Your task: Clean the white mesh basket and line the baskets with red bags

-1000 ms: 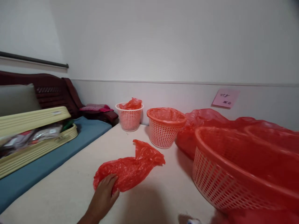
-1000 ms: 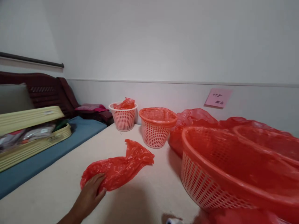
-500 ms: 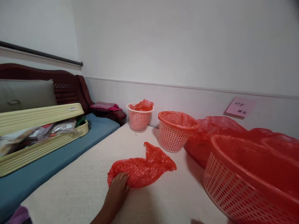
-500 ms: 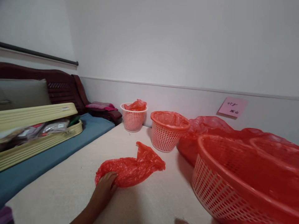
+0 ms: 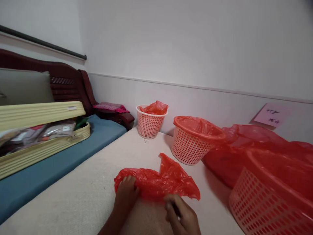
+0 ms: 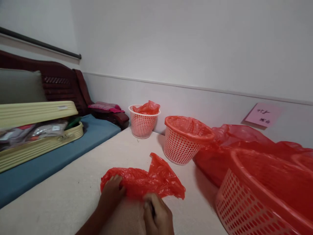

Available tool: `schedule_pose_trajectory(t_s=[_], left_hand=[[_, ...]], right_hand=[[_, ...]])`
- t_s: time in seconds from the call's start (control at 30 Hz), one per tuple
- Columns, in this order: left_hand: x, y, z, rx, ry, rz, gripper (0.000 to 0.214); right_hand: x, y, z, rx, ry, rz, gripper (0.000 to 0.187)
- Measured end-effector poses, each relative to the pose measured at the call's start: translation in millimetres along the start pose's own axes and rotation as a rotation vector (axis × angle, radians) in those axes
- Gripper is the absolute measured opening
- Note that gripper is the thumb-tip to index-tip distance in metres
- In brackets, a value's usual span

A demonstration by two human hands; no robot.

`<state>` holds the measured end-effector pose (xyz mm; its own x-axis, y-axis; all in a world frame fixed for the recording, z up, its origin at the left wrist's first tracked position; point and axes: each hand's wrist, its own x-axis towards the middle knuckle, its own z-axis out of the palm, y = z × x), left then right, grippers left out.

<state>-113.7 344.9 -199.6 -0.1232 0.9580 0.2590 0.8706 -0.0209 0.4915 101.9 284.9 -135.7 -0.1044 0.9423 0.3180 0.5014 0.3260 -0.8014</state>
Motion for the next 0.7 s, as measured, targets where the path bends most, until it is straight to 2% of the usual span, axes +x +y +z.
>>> schedule_pose_trajectory(t_s=[0.07, 0.13, 0.2, 0.33, 0.53, 0.7], left_hand=[[10.1, -6.7, -0.1, -0.033, 0.013, -0.027, 0.006], [17.3, -12.8, -0.3, -0.079, 0.030, -0.059, 0.006], [20.6, -17.4, -0.2, -0.142, 0.035, -0.078, 0.008], [19.7, -22.0, -0.9, -0.244, 0.021, -0.094, 0.017], [16.8, -22.7, -4.8, -0.283, -0.026, -0.146, 0.024], [15.7, -19.6, -7.8, -0.254, -0.085, -0.167, 0.022]], right_hand=[[31.6, -0.9, 16.7, 0.036, -0.005, -0.105, 0.020], [48.1, 7.7, 33.5, -0.026, -0.020, -0.160, 0.016], [49.6, 25.0, 50.0, -0.118, -0.039, -0.135, 0.017], [33.4, 57.7, 74.3, -0.250, -0.080, -0.125, 0.020], [32.8, 58.4, 80.3, -0.234, -0.043, -0.067, 0.022], [35.7, 56.1, 79.6, -0.223, 0.021, -0.091, 0.021]])
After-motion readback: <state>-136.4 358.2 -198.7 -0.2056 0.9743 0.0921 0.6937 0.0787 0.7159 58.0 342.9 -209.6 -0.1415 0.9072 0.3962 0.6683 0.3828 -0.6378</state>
